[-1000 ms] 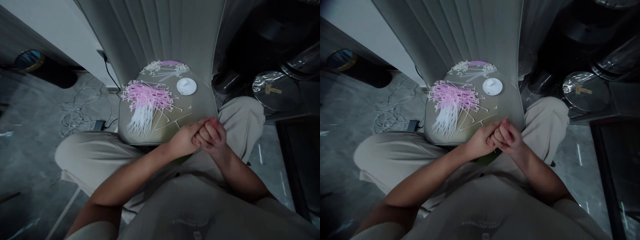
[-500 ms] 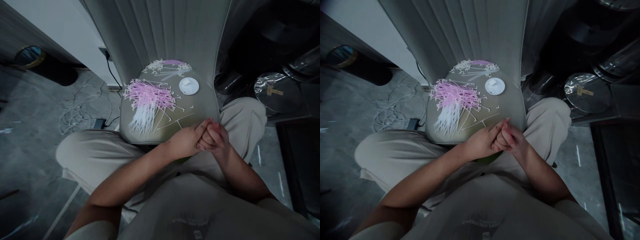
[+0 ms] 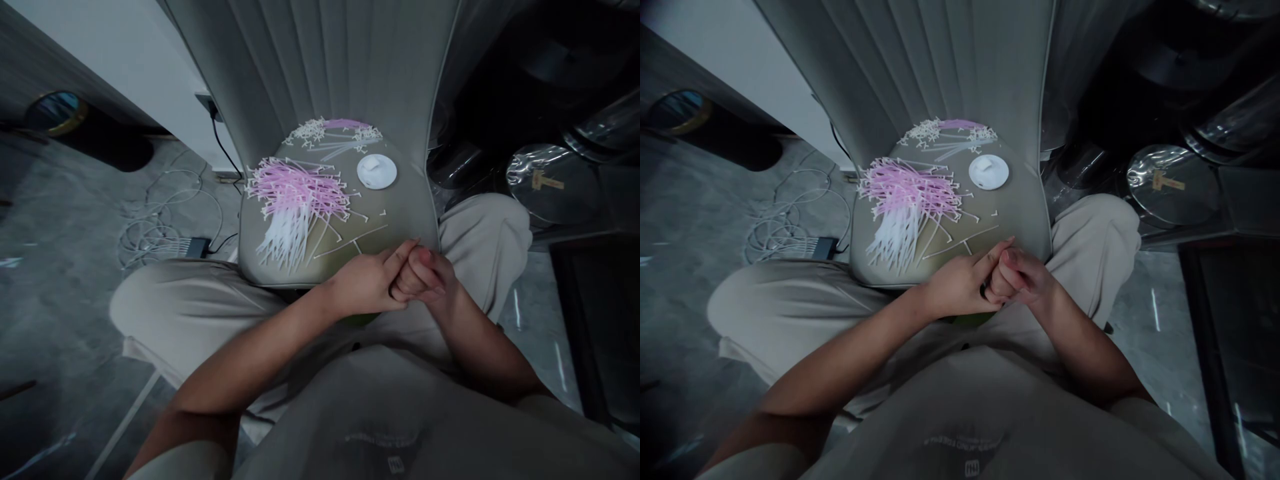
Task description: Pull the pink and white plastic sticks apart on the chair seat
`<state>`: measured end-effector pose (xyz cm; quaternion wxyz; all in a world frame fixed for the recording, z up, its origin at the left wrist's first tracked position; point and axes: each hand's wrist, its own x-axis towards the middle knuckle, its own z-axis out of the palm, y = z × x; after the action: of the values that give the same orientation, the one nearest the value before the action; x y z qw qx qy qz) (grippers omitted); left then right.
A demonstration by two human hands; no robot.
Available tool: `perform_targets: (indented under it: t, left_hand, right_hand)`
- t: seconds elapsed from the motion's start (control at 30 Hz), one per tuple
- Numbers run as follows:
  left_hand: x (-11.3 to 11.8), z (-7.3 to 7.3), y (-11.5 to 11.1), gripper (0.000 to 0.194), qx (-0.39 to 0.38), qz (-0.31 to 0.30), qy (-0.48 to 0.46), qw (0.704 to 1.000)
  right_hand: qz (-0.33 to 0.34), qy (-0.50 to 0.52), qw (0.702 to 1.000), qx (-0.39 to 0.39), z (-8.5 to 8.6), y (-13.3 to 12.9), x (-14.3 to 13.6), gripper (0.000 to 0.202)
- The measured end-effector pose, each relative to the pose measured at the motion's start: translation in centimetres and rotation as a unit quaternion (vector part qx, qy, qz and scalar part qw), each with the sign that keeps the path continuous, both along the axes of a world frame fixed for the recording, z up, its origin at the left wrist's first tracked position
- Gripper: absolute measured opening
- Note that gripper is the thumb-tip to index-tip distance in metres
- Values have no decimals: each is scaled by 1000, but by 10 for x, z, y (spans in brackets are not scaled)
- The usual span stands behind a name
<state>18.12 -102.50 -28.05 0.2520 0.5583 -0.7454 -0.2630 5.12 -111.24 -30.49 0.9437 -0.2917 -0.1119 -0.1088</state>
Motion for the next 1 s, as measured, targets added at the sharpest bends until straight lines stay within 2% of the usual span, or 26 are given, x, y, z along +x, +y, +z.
perform_targets:
  t: [0.27,0.33,0.43,0.5,0.57,0.63,0.7,0.77,0.83,0.9,0.93,1.0]
  left_hand:
    - [5,4,3,86,-11,-4,-55,998]
    - [11,4,3,90,-13,-26,-38,999]
    - [18,3,2,93,-13,-62,10,998]
    - [20,1,-1,82,-12,-44,-5,999]
    - [18,-3,-4,71,-9,-4,-56,998]
    - [16,-6,-6,63,-7,22,-99,995]
    - [14,-9,-8,57,-9,32,-120,992]
    - [12,-11,-9,52,-17,32,-123,992]
    - [11,-15,-9,49,-26,26,-120,992]
    - [7,-19,-9,46,-32,25,-122,992]
    - [4,-22,-8,45,-31,25,-126,991]
    - [-5,-26,-5,42,-24,18,-134,991]
  right_hand:
    - [51,-30,998,10,-10,-5,-2,65]
    - [77,-29,997,3,-11,-9,-5,63]
    - [111,-4,993,-50,-7,-16,-10,59]
    - [69,74,992,-74,0,-22,-11,51]
    - [-35,185,980,-66,9,-29,-10,37]
    - [-144,265,952,-58,18,-37,-8,24]
    - [-221,308,923,-67,24,-45,-7,21]
    - [-263,332,901,-93,25,-53,-7,17]
    - [-301,365,868,-151,19,-62,-7,11]
    - [-337,412,805,-263,7,-73,-5,20]
    - [-348,438,758,-337,-1,-79,-4,25]
    - [-346,468,642,-499,-16,-91,-1,33]
